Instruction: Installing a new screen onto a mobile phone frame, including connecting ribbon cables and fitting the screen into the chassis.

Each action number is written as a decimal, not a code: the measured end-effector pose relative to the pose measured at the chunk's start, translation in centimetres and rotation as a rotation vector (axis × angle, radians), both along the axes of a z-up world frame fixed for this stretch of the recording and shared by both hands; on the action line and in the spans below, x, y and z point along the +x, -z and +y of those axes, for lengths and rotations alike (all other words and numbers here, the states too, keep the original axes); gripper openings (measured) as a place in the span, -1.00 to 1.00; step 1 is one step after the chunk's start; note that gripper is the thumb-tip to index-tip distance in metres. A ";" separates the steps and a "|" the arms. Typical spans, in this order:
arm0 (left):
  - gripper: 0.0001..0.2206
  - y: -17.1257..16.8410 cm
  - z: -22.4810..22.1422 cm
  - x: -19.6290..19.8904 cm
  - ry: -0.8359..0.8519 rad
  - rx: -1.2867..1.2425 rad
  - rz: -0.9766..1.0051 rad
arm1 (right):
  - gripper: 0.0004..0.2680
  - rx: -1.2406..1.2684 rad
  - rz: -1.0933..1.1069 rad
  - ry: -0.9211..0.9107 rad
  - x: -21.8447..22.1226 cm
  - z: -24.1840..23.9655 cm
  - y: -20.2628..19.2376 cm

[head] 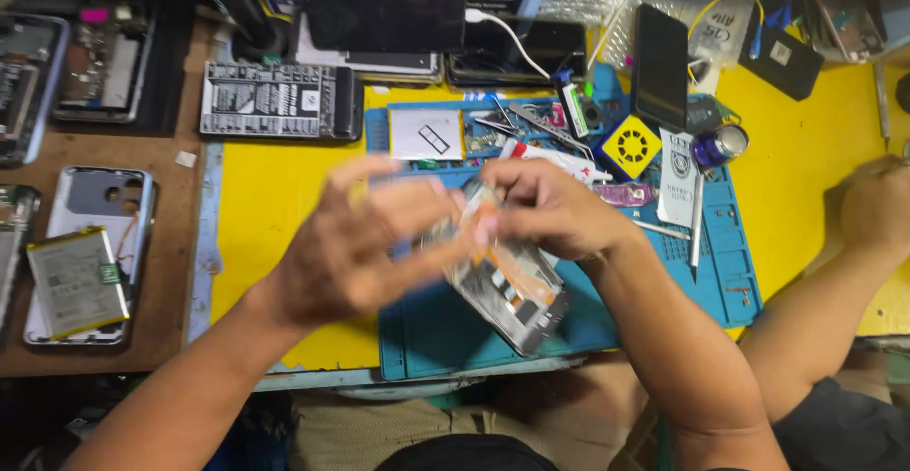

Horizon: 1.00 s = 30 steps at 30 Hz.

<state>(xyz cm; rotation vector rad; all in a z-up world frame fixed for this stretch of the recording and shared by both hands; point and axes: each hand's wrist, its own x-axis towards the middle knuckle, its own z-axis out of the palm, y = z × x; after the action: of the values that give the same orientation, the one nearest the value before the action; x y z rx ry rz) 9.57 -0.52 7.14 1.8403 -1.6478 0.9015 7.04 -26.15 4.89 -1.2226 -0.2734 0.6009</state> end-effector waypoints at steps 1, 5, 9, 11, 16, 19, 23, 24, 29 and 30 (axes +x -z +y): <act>-0.72 0.7 -0.1 1.0 -0.100 -0.099 0.103 | -0.85 -0.013 -0.014 0.179 0.2 -0.1 -0.5; -0.61 0.9 -2.9 0.5 -0.018 -0.445 1.127 | -0.86 0.049 -0.157 0.444 0.7 0.7 -1.3; -0.70 2.9 -5.8 1.3 0.246 -0.537 1.492 | -0.83 0.107 -0.316 0.666 1.5 0.2 1.0; -0.73 3.4 -6.5 1.3 0.235 -0.522 1.489 | -0.82 0.092 -0.335 0.693 1.4 -0.3 2.6; -0.77 4.4 -7.2 0.9 0.222 -0.586 1.647 | -0.84 0.057 -0.403 0.740 1.1 -0.4 4.7; -0.80 4.5 -7.0 0.7 0.191 -0.602 1.665 | -0.86 0.042 -0.419 0.757 0.6 0.3 4.3; -0.82 5.5 -6.9 0.8 0.186 -0.625 1.702 | -0.87 0.042 -0.410 0.749 0.6 0.5 5.0; -0.82 5.7 -6.9 0.8 0.177 -0.636 1.698 | -0.87 0.059 -0.391 0.743 0.6 0.6 5.1; -0.83 6.0 -6.8 0.7 0.132 -0.637 1.674 | -0.87 0.102 -0.335 0.733 0.5 0.9 5.6; -0.82 6.3 -6.8 0.7 0.118 -0.648 1.689 | -0.87 0.106 -0.320 0.735 0.5 1.0 5.6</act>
<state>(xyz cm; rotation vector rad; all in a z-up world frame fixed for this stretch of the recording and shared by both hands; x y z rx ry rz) 10.25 -7.33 0.88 1.1943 -0.2767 -0.2874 7.56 -25.18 -0.76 -1.2081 -0.1030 -0.2441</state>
